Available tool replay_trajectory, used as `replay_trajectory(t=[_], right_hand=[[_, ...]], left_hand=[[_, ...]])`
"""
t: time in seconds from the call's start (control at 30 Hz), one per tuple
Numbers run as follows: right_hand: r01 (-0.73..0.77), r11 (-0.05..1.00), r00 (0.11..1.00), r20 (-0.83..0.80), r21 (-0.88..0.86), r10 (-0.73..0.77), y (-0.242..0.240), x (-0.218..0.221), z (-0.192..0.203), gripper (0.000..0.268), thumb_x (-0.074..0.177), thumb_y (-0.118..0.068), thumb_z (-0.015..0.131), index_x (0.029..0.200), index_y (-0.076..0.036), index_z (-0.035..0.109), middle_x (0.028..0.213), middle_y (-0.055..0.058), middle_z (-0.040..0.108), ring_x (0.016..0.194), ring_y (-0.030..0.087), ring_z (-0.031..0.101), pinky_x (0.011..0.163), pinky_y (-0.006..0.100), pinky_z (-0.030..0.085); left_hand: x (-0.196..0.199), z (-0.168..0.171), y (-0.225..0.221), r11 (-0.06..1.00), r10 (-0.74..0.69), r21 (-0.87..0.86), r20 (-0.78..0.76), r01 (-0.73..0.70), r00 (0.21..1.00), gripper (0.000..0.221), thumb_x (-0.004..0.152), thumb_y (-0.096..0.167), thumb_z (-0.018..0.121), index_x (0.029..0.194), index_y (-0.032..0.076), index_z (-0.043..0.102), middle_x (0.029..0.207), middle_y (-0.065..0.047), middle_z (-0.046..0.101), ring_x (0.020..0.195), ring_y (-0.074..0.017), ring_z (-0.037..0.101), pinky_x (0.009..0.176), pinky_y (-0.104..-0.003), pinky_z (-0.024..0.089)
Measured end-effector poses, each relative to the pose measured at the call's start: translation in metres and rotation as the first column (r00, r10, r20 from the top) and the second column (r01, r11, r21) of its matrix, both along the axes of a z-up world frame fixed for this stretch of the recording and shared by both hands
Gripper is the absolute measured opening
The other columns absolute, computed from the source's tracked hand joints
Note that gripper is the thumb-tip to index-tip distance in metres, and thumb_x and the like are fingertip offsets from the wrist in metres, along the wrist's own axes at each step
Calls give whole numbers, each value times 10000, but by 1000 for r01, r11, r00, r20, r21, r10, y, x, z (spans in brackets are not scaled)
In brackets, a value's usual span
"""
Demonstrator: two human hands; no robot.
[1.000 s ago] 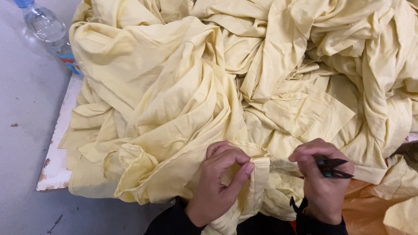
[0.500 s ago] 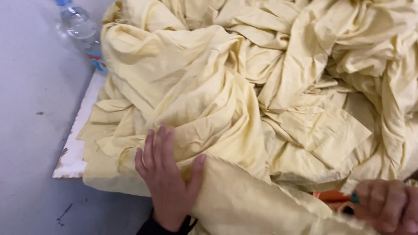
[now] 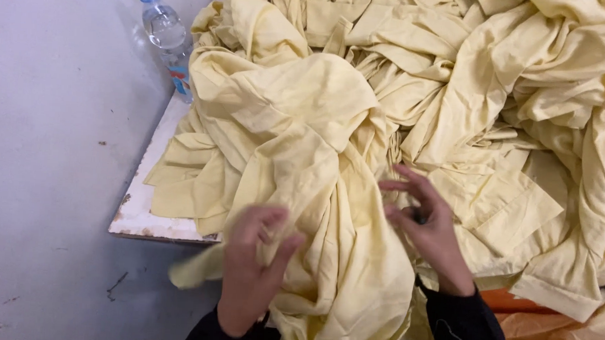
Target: Trimming loose threads from yellow shirts using thread snips in a sewing factory quality control area.
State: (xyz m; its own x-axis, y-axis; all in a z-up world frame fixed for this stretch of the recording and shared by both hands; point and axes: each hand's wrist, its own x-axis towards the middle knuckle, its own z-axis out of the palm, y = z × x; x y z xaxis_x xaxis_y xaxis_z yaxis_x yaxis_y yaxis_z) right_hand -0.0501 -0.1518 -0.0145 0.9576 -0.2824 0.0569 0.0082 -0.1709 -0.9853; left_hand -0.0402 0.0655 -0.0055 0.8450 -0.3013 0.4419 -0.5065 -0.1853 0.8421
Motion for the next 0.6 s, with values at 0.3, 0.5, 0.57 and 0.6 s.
replay_trajectory(t=[0.3, 0.5, 0.57, 0.6], right_hand=[[-27, 1000, 989, 144, -10, 28, 25, 7, -9, 609, 705, -62, 656, 1263, -160, 431, 807, 11, 549, 606, 41, 510, 616, 177, 451], [210, 974, 934, 313, -85, -174, -41, -19, 9, 383, 713, -28, 628, 1079, -115, 557, 667, 40, 522, 584, 105, 477, 573, 190, 375], [481, 861, 795, 497, -167, -348, -73, -52, 11, 159, 884, -57, 553, 970, -144, 451, 971, 6, 474, 913, 111, 447, 894, 230, 351], [486, 858, 792, 498, -166, -353, -100, -60, 15, 159, 884, -57, 553, 970, -144, 451, 971, 6, 474, 913, 111, 447, 894, 230, 351]], left_hand=[[127, -11, -68, 864, 223, 392, 264, -316, 938, 614, 731, 351, 634, 1188, 24, 384, 1022, -225, 529, 913, -406, 558, 729, -509, 469], [128, 60, -28, 876, 19, -464, -244, -134, 970, 331, 748, 161, 525, 1034, 14, 602, 998, -143, 599, 950, -239, 578, 853, -373, 443], [124, 67, -4, 733, 65, -632, -306, -254, 950, 357, 610, 67, 508, 961, 34, 565, 970, -98, 627, 863, -192, 604, 748, -307, 520], [119, 79, 2, 734, 60, -632, -304, -248, 951, 357, 610, 67, 508, 961, 34, 565, 970, -98, 627, 863, -192, 604, 748, -307, 520]])
